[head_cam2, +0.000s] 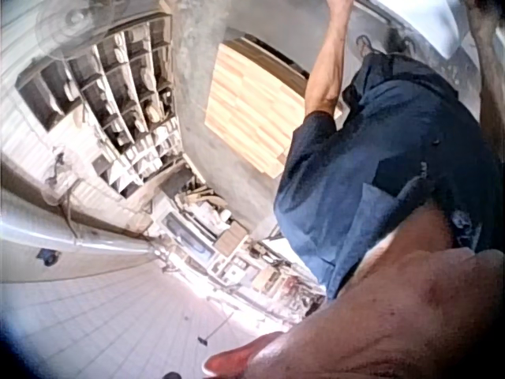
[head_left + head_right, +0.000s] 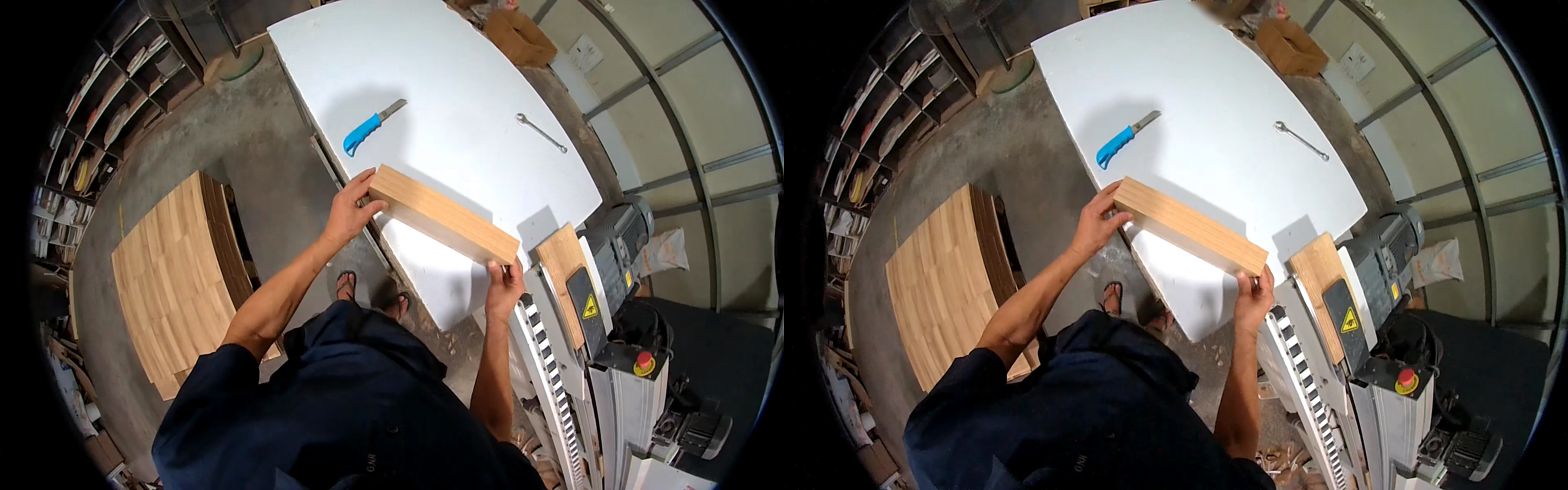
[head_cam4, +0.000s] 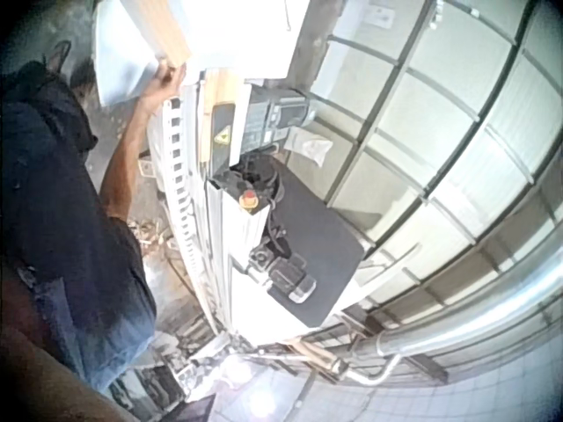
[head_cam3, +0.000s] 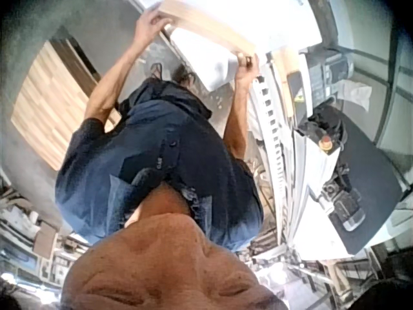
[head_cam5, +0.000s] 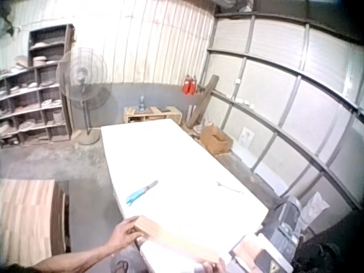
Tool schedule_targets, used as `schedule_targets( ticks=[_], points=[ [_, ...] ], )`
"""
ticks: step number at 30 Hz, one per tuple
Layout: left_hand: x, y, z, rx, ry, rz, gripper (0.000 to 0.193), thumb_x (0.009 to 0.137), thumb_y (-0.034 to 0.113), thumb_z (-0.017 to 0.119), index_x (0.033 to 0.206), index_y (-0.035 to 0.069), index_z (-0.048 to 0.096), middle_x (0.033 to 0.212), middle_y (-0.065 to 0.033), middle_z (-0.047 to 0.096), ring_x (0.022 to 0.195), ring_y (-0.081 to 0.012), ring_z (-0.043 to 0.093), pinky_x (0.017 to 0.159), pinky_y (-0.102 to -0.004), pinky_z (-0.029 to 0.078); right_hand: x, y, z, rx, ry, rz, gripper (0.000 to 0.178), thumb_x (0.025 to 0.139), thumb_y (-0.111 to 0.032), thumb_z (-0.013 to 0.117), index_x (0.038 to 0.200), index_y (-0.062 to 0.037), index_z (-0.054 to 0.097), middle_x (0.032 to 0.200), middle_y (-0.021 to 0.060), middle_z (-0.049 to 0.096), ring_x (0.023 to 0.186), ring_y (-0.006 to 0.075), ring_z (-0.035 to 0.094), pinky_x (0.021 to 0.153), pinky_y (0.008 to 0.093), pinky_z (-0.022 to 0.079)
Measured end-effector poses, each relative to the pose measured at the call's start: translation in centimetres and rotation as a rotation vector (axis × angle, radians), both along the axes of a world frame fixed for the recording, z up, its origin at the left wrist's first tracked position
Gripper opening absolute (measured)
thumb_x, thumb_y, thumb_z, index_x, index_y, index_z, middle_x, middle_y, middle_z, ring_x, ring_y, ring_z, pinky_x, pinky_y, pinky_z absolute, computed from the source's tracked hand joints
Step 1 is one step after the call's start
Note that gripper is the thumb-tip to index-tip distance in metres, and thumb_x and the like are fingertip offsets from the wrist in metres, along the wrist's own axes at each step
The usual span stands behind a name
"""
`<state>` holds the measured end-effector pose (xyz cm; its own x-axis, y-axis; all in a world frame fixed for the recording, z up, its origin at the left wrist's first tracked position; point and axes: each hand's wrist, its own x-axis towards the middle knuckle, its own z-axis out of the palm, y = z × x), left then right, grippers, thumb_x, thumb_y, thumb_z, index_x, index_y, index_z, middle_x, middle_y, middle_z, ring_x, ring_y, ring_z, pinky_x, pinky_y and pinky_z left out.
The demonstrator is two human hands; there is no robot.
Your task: The person takes wood planks from a table and stacks them onto a large wooden pallet by hand, aligning each plank into a grid pattern.
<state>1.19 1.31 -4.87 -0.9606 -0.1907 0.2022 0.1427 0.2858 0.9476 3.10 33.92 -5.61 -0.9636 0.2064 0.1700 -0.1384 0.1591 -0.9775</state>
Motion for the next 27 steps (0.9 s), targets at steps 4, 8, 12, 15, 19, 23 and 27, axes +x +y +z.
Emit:
schedule_targets(
  ticks=[4,8,12,15,19,23,27],
  points=[
    [-0.6,0.0,0.6,0.138,0.007,-0.107,0.065,0.076,0.007,0.068,0.134,0.005,0.039,0.139,-0.0131,0.038,0.124,-0.0201,0.041,0.097,-0.0287,0.038,0.6,-1.0,2.5,-0.121,-0.102,0.088,0.054,0.085,-0.005,0.060,0.133,0.0010,0.036,0.103,0.0069,0.059,0.100,0.0117,0.053,0.084,0.0229,0.042],
    [-0.5,-0.4,1.5,0.213,-0.076,-0.148,0.067,0.077,0.007,0.067,0.136,0.007,0.036,0.135,-0.0112,0.044,0.121,-0.0174,0.043,0.098,-0.0277,0.036,0.1,0.5,-0.4,0.006,-0.139,0.110,0.035,0.086,-0.009,0.060,0.117,0.0045,0.050,0.105,0.0074,0.060,0.095,0.0140,0.055,0.086,0.0253,0.041],
    [-0.5,-0.9,1.2,0.209,-0.097,-0.153,0.066,0.076,0.007,0.068,0.135,0.006,0.038,0.132,-0.0106,0.047,0.118,-0.0158,0.045,0.097,-0.0276,0.037,0.2,0.1,-0.1,-0.020,-0.124,0.095,0.027,0.086,-0.010,0.062,0.108,0.0037,0.056,0.097,0.0055,0.062,0.088,0.0114,0.055,0.080,0.0241,0.043],
    [-1.0,-1.1,1.1,0.184,-0.090,-0.132,0.063,0.073,0.008,0.071,0.130,0.004,0.044,0.127,-0.0105,0.052,0.112,-0.0145,0.049,0.096,-0.0265,0.038,0.2,-0.1,0.9,0.005,-0.125,0.071,0.021,0.084,-0.010,0.063,0.101,0.0030,0.060,0.092,0.0039,0.062,0.084,0.0099,0.054,0.077,0.0235,0.044],
    [-2.9,-0.9,2.9,0.043,-0.369,-0.139,0.039,0.071,0.017,0.073,0.104,-0.001,0.063,0.084,-0.0086,0.067,0.073,-0.0119,0.060,0.068,-0.0278,0.048,1.1,1.7,1.7,0.044,-0.277,0.047,0.018,0.082,-0.013,0.066,0.093,0.0007,0.064,0.079,-0.0006,0.061,0.072,0.0068,0.050,0.066,0.0218,0.041],
    [-5.4,-0.3,3.2,-0.082,-0.565,-0.203,0.028,0.071,0.022,0.072,0.083,-0.003,0.069,0.068,-0.0090,0.065,0.056,-0.0147,0.058,0.052,-0.0292,0.046,1.3,1.0,1.3,0.080,-0.392,-0.048,0.021,0.081,-0.018,0.068,0.075,0.0014,0.062,0.065,-0.0019,0.055,0.059,0.0076,0.046,0.054,0.0235,0.038],
    [-7.3,-2.2,2.3,-0.333,-0.733,-0.252,0.038,0.067,0.035,0.074,0.064,-0.001,0.062,0.065,-0.0120,0.063,0.054,-0.0185,0.057,0.050,-0.0338,0.046,0.8,0.2,-0.6,0.223,-0.458,-0.014,0.027,0.082,-0.025,0.067,0.069,-0.0012,0.060,0.059,-0.0021,0.050,0.051,0.0089,0.040,0.047,0.0267,0.033]
  ],
)
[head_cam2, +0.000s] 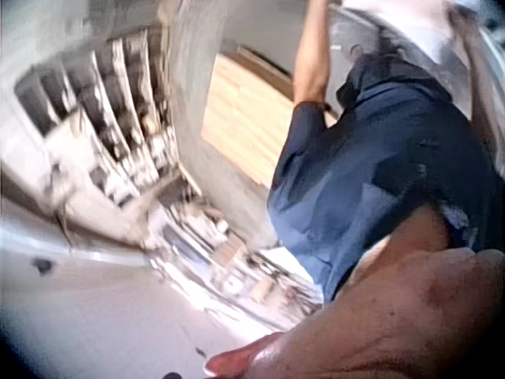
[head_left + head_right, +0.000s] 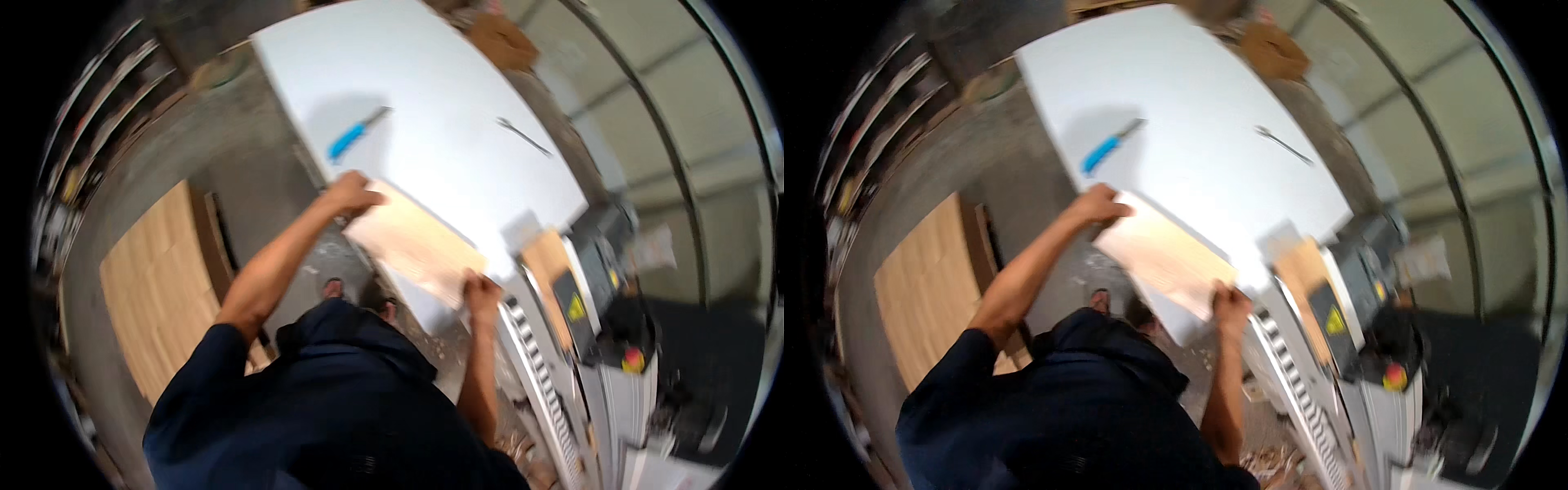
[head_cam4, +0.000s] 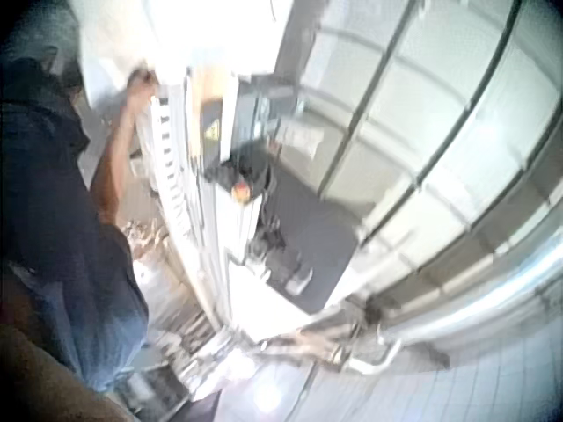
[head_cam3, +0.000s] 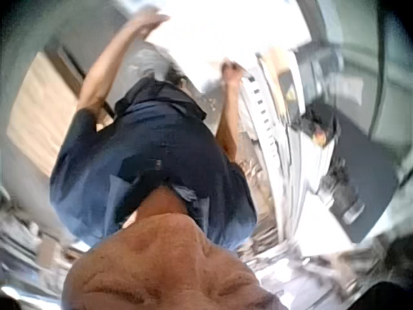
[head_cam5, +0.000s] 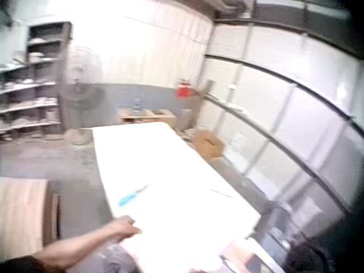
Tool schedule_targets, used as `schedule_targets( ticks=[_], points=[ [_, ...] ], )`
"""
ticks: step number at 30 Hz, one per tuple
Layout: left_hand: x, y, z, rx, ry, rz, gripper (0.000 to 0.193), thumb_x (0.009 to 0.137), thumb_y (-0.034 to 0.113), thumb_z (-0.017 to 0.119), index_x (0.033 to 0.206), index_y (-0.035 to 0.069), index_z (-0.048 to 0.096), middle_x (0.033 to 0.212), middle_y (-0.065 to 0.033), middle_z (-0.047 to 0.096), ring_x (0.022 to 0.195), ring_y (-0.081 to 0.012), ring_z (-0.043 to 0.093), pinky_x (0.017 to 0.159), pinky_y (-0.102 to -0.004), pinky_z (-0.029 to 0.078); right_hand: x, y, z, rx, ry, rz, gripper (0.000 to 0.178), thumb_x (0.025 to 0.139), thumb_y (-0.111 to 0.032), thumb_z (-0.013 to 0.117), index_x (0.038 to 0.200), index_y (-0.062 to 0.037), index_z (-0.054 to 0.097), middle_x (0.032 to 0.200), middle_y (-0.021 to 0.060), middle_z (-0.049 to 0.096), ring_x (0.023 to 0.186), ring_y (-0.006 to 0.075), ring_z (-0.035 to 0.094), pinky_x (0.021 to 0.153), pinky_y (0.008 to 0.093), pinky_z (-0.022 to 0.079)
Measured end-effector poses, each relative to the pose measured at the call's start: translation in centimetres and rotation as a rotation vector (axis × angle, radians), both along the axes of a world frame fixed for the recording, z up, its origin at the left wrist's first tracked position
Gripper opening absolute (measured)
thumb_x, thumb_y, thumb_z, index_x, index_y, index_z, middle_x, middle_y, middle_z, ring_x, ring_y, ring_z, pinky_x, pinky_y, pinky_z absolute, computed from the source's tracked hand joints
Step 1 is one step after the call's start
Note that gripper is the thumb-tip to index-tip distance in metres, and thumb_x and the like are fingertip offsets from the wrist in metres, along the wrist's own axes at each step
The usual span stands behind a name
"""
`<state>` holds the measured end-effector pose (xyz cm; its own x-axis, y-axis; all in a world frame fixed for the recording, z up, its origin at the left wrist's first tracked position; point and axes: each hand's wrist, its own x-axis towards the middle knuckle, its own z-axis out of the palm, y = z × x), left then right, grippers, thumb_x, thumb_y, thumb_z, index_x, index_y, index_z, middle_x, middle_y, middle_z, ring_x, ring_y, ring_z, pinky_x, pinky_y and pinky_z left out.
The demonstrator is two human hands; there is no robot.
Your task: The person takes wood planks from a table and stacks them onto a large wooden pallet by hand, aligning each plank into a grid pattern.
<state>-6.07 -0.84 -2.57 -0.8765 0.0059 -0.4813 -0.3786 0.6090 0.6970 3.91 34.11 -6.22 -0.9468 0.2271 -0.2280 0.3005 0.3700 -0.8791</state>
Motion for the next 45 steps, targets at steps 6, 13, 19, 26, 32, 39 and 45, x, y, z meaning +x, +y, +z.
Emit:
schedule_targets(
  ticks=[6,13,19,26,32,39,45],
  points=[
    [-0.1,3.4,-0.8,-0.226,0.185,0.139,0.035,0.063,0.027,0.075,0.084,0.001,0.065,0.090,-0.0193,0.064,0.090,-0.0332,0.060,0.080,-0.0405,0.048,-0.3,2.7,-3.1,-0.009,0.094,-0.006,0.028,0.079,-0.019,0.070,0.081,0.0082,0.064,0.075,0.0114,0.063,0.059,0.0158,0.057,0.050,0.0271,0.049],
    [2.6,3.9,-1.6,-0.004,0.281,0.319,0.022,0.066,0.016,0.066,0.077,-0.003,0.064,0.082,-0.0222,0.063,0.082,-0.0363,0.062,0.070,-0.0419,0.050,-2.5,2.6,1.4,-0.343,-0.071,-0.216,0.046,0.085,-0.028,0.064,0.107,0.0107,0.054,0.089,0.0090,0.061,0.082,0.0184,0.059,0.074,0.0322,0.050],
    [4.9,6.3,-3.3,0.060,0.445,0.489,0.020,0.066,0.010,0.062,0.079,-0.005,0.063,0.083,-0.0235,0.062,0.083,-0.0376,0.060,0.074,-0.0443,0.048,-11.5,11.9,-1.2,-1.171,-0.105,-0.689,0.063,0.088,-0.040,0.053,0.126,0.0049,0.033,0.124,0.0198,0.047,0.114,0.0326,0.046,0.093,0.0530,0.040],
    [5.8,6.2,-3.8,0.171,0.449,0.511,0.025,0.070,0.013,0.061,0.087,-0.005,0.060,0.094,-0.0260,0.058,0.097,-0.0398,0.053,0.082,-0.0482,0.042,-15.9,14.4,-3.0,-1.734,0.016,-0.741,0.039,0.091,-0.029,0.050,0.114,0.0017,0.052,0.109,0.0099,0.058,0.101,0.0269,0.053,0.084,0.0451,0.044],
    [7.0,6.7,-2.6,-0.046,0.622,0.576,0.029,0.070,0.015,0.062,0.090,-0.005,0.059,0.103,-0.0243,0.053,0.102,-0.0371,0.047,0.088,-0.0443,0.037,-16.2,13.0,-4.6,-1.643,-0.191,-0.467,0.032,0.090,-0.023,0.051,0.110,0.0014,0.055,0.102,0.0094,0.060,0.095,0.0249,0.056,0.080,0.0414,0.045],
    [8.1,9.5,3.1,0.339,0.534,0.307,0.045,0.077,0.026,0.062,0.107,-0.007,0.054,0.097,-0.0228,0.057,0.094,-0.0368,0.053,0.084,-0.0422,0.043,-5.6,-2.0,-0.3,-1.681,-0.373,0.071,0.016,0.089,-0.010,0.050,0.101,0.0001,0.054,0.099,0.0124,0.060,0.088,0.0194,0.058,0.074,0.0325,0.049],
    [10.9,7.1,3.4,1.033,0.272,0.311,0.045,0.081,0.015,0.063,0.121,0.000,0.049,0.103,-0.0101,0.061,0.088,-0.0194,0.059,0.080,-0.0316,0.049,4.9,-14.7,3.2,-1.240,-0.295,0.194,0.025,0.087,-0.014,0.056,0.109,-0.0034,0.054,0.097,0.0061,0.056,0.094,0.0190,0.054,0.077,0.0336,0.048]
  ],
)
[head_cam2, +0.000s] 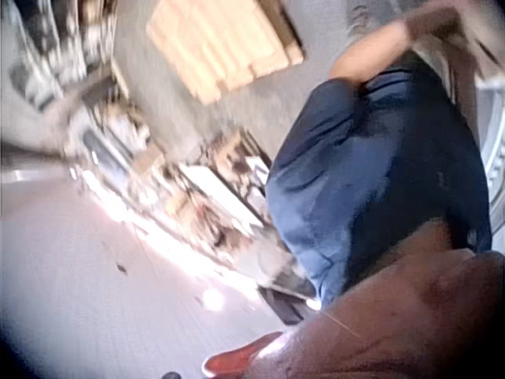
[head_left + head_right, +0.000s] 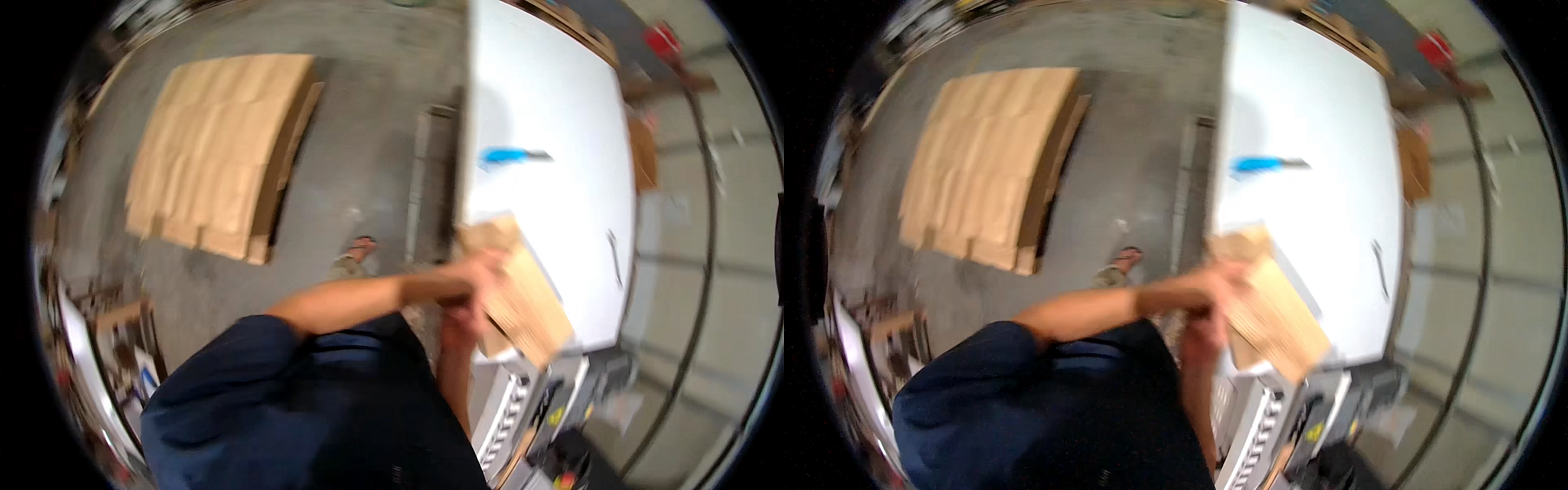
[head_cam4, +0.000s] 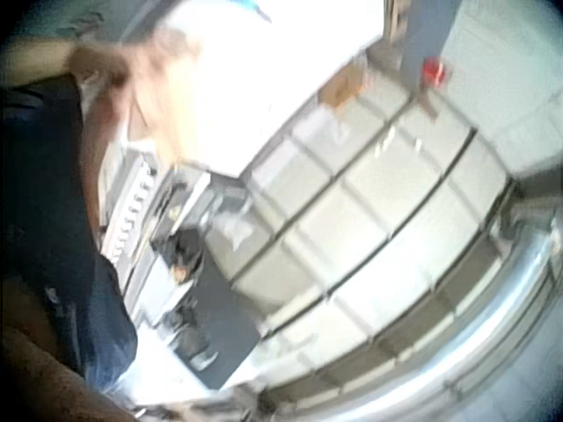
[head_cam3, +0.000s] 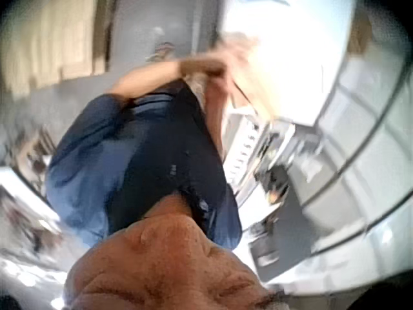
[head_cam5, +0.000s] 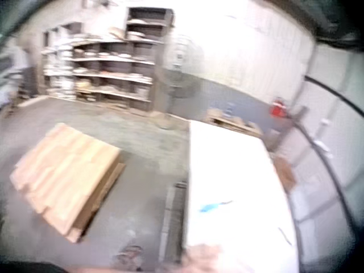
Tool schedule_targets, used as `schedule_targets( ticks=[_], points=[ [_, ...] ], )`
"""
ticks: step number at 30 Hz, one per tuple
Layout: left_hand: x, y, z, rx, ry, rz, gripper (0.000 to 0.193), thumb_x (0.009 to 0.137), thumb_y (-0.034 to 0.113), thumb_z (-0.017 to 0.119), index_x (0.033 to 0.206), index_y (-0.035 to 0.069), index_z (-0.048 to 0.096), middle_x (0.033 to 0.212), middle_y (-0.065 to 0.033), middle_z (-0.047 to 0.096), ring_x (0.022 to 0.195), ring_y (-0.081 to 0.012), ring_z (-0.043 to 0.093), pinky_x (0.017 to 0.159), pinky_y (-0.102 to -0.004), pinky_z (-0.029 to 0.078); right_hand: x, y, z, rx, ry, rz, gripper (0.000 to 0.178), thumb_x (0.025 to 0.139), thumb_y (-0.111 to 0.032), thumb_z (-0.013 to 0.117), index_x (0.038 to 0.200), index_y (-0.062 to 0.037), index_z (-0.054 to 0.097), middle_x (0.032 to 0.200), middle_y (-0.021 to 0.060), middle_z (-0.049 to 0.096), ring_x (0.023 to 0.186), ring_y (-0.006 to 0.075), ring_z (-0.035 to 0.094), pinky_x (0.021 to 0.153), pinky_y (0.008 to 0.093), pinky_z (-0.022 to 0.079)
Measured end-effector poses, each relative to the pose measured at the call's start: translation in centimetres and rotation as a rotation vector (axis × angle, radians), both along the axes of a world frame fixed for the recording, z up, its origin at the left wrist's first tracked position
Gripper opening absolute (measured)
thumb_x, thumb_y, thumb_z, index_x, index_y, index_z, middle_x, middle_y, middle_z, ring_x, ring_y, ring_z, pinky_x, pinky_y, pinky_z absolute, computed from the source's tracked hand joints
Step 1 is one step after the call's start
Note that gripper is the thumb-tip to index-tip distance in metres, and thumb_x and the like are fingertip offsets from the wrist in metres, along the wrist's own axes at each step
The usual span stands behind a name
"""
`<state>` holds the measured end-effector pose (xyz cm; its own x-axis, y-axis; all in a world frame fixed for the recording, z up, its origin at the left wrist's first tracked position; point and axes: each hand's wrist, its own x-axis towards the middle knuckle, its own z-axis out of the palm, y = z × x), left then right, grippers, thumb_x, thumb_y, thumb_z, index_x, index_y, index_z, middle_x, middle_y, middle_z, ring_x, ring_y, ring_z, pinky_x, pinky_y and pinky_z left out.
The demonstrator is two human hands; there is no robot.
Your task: The person takes wood planks from a table and stacks them onto a large wooden pallet by hand, aligning each plank into a grid pattern.
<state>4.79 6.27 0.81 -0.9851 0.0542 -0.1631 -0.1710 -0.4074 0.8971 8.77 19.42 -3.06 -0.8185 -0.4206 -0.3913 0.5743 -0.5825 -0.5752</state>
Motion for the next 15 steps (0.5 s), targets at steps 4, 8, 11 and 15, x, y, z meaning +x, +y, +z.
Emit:
schedule_targets(
  ticks=[4,8,11,15],
  points=[
    [-0.3,-1.5,-3.6,-0.085,-0.125,0.099,0.032,0.081,0.003,0.059,0.113,0.001,0.059,0.095,-0.0058,0.064,0.084,-0.0120,0.059,0.074,-0.0258,0.049,0.1,0.4,-2.8,-0.237,-0.122,0.293,0.039,0.089,-0.023,0.056,0.119,0.0006,0.051,0.108,0.0116,0.059,0.098,0.0207,0.056,0.087,0.0317,0.044],
    [-0.8,-5.2,-2.0,0.033,-0.219,0.075,0.033,0.084,0.003,0.051,0.116,0.000,0.058,0.093,-0.0077,0.064,0.080,-0.0119,0.060,0.070,-0.0229,0.048,1.6,1.4,3.0,0.532,0.204,0.248,0.030,0.091,-0.014,0.051,0.115,0.0031,0.053,0.105,0.0137,0.061,0.088,0.0188,0.059,0.079,0.0286,0.047],
    [-2.7,-5.3,-1.3,-0.234,-0.290,-0.059,0.031,0.084,0.002,0.050,0.113,-0.001,0.060,0.092,-0.0084,0.065,0.077,-0.0131,0.060,0.069,-0.0256,0.048,1.2,7.4,1.0,1.126,0.829,-0.198,0.031,0.089,-0.010,0.053,0.116,0.0049,0.053,0.106,0.0140,0.060,0.092,0.0188,0.058,0.082,0.0279,0.046],
    [-5.5,-4.1,-3.9,-0.243,-0.195,0.014,0.032,0.082,0.006,0.052,0.113,0.001,0.060,0.086,-0.0116,0.066,0.072,-0.0151,0.059,0.067,-0.0289,0.048,-0.2,13.0,-2.0,1.623,0.774,-0.480,0.032,0.088,-0.018,0.057,0.109,0.0062,0.055,0.097,0.0135,0.059,0.088,0.0195,0.056,0.078,0.0317,0.046]
  ],
)
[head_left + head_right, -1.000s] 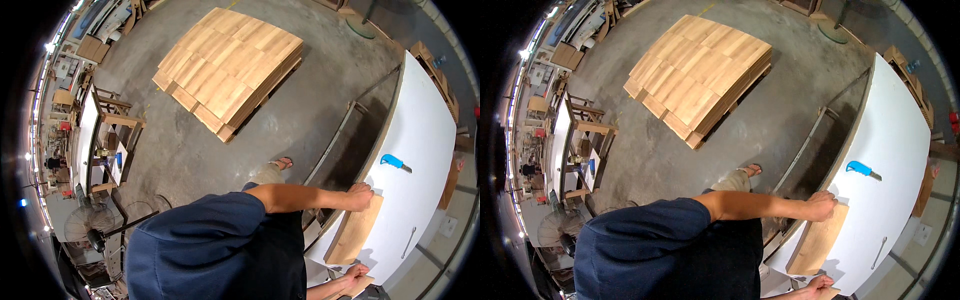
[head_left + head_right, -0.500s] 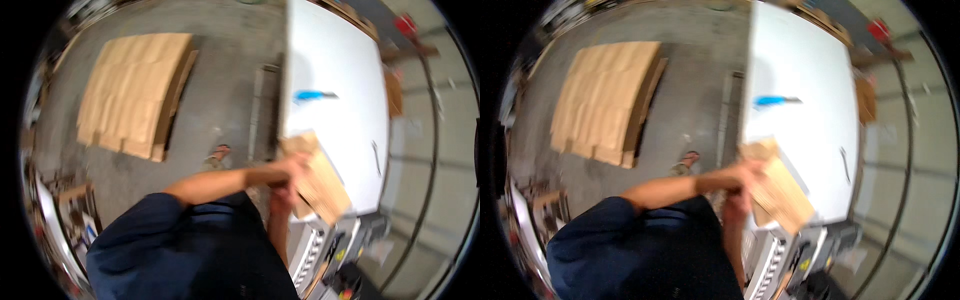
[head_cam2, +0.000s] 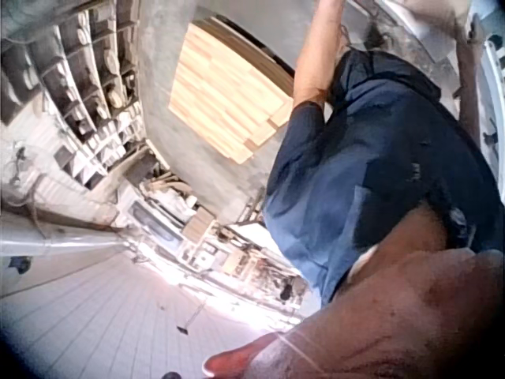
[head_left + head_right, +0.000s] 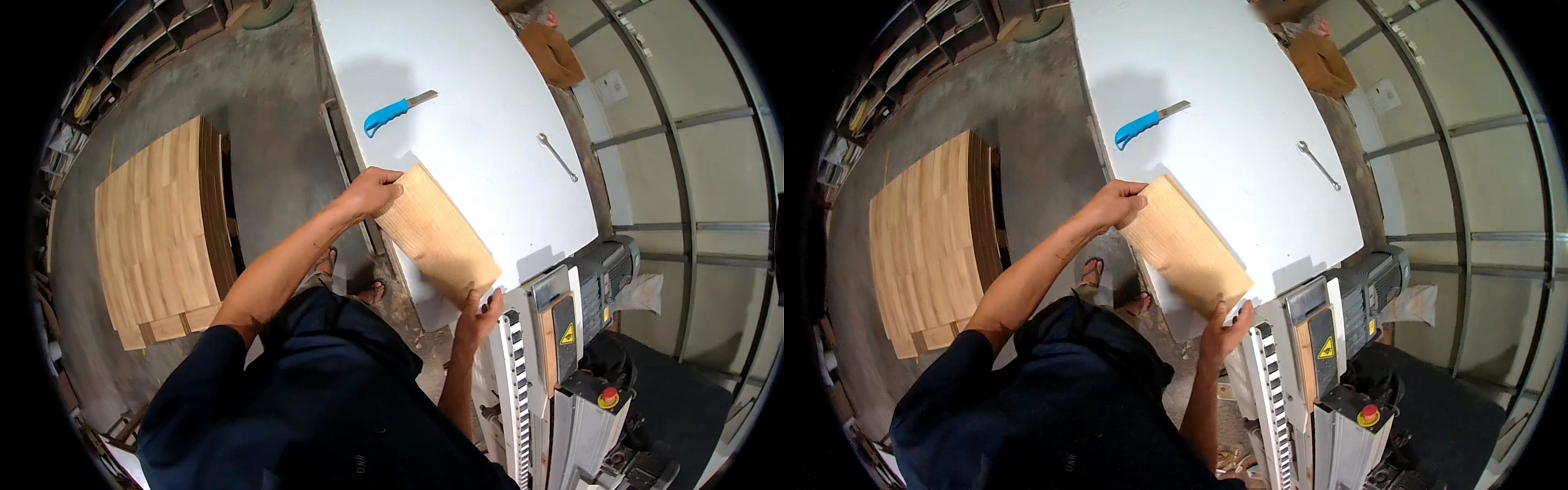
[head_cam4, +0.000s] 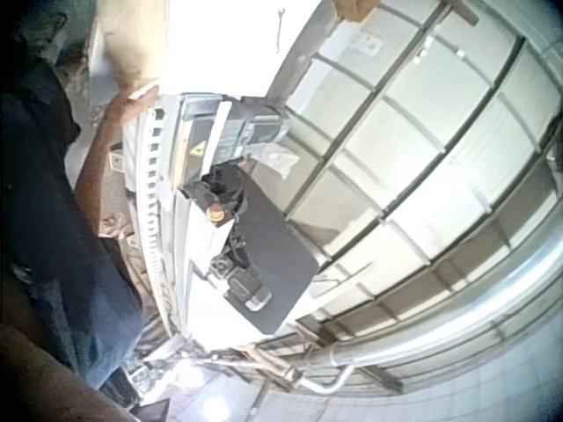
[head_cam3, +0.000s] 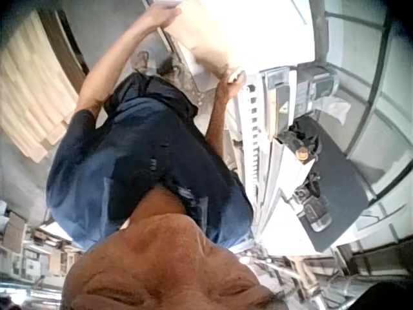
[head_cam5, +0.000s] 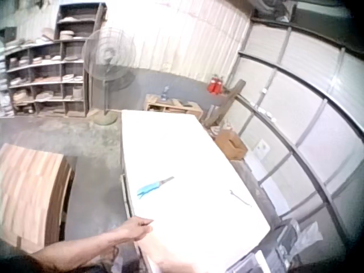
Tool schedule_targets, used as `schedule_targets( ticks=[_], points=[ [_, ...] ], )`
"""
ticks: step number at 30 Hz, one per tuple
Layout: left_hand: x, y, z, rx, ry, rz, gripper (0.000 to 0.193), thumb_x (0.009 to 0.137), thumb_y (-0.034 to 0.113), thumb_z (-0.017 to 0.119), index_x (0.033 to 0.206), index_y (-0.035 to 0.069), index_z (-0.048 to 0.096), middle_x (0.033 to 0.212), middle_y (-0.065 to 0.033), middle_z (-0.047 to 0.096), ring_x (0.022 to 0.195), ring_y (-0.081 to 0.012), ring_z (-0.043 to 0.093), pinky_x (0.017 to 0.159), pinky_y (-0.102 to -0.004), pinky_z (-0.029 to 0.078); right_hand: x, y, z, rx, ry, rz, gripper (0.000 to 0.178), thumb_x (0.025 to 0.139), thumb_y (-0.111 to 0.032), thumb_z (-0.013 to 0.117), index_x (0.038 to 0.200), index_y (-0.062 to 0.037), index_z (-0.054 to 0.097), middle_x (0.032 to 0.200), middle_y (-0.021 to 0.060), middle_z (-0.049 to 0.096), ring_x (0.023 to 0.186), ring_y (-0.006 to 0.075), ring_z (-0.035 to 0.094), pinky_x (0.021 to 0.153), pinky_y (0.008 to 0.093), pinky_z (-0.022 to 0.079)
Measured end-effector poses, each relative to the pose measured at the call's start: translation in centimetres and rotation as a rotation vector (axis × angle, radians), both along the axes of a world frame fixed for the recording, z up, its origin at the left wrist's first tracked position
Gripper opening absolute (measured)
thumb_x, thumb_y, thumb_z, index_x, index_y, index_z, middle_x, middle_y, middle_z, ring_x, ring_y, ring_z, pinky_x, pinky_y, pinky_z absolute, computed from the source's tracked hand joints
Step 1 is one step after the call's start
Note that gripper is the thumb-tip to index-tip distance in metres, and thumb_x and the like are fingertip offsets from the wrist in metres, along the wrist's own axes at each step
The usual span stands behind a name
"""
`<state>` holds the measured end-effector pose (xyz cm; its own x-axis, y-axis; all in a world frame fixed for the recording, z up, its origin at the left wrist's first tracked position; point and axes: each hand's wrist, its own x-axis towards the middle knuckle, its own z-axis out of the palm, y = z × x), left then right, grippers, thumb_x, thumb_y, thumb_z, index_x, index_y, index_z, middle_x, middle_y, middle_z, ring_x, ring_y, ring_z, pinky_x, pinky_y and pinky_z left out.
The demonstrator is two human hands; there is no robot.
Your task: The person takes wood planks from a table and stacks them onto a large wooden pallet by hand, aligning each plank into a grid pattern.
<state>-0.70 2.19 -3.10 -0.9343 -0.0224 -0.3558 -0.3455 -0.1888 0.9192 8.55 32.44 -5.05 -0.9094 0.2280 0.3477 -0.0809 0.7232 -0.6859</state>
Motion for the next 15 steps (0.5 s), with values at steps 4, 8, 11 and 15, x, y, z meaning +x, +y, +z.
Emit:
schedule_targets(
  ticks=[4,8,11,15],
  points=[
    [-1.4,-1.6,-0.4,-0.573,0.075,-0.084,0.034,0.077,0.016,0.059,0.110,0.004,0.061,0.083,-0.0212,0.064,0.075,-0.0273,0.062,0.069,-0.0337,0.048,-1.2,0.0,-0.1,-0.669,-0.459,0.044,0.029,0.088,-0.022,0.059,0.099,0.0048,0.059,0.080,0.0030,0.057,0.070,0.0102,0.049,0.064,0.0248,0.042],
    [-1.3,-0.7,-1.3,-0.859,0.206,0.074,0.032,0.077,0.023,0.060,0.096,-0.001,0.063,0.085,-0.0257,0.062,0.082,-0.0389,0.060,0.074,-0.0398,0.047,-1.6,0.3,0.0,-0.773,-0.502,0.025,0.024,0.086,-0.022,0.062,0.089,0.0017,0.062,0.076,0.0005,0.058,0.066,0.0083,0.049,0.060,0.0231,0.040],
    [-1.3,-0.3,-1.3,-0.607,0.039,-0.119,0.033,0.077,0.027,0.058,0.089,-0.005,0.062,0.083,-0.0262,0.060,0.082,-0.0402,0.059,0.074,-0.0423,0.046,-1.6,1.3,0.1,-0.814,-0.567,0.074,0.022,0.084,-0.019,0.064,0.088,0.0023,0.062,0.077,0.0006,0.059,0.067,0.0090,0.051,0.061,0.0232,0.042],
    [-1.9,-0.7,-1.5,-0.647,0.010,-0.229,0.040,0.078,0.031,0.057,0.093,-0.006,0.060,0.093,-0.0278,0.060,0.087,-0.0382,0.059,0.075,-0.0420,0.046,-1.7,2.0,0.3,-0.938,-0.663,0.038,0.025,0.084,-0.019,0.064,0.092,0.0044,0.062,0.082,0.0052,0.062,0.073,0.0137,0.057,0.067,0.0272,0.046]
  ],
)
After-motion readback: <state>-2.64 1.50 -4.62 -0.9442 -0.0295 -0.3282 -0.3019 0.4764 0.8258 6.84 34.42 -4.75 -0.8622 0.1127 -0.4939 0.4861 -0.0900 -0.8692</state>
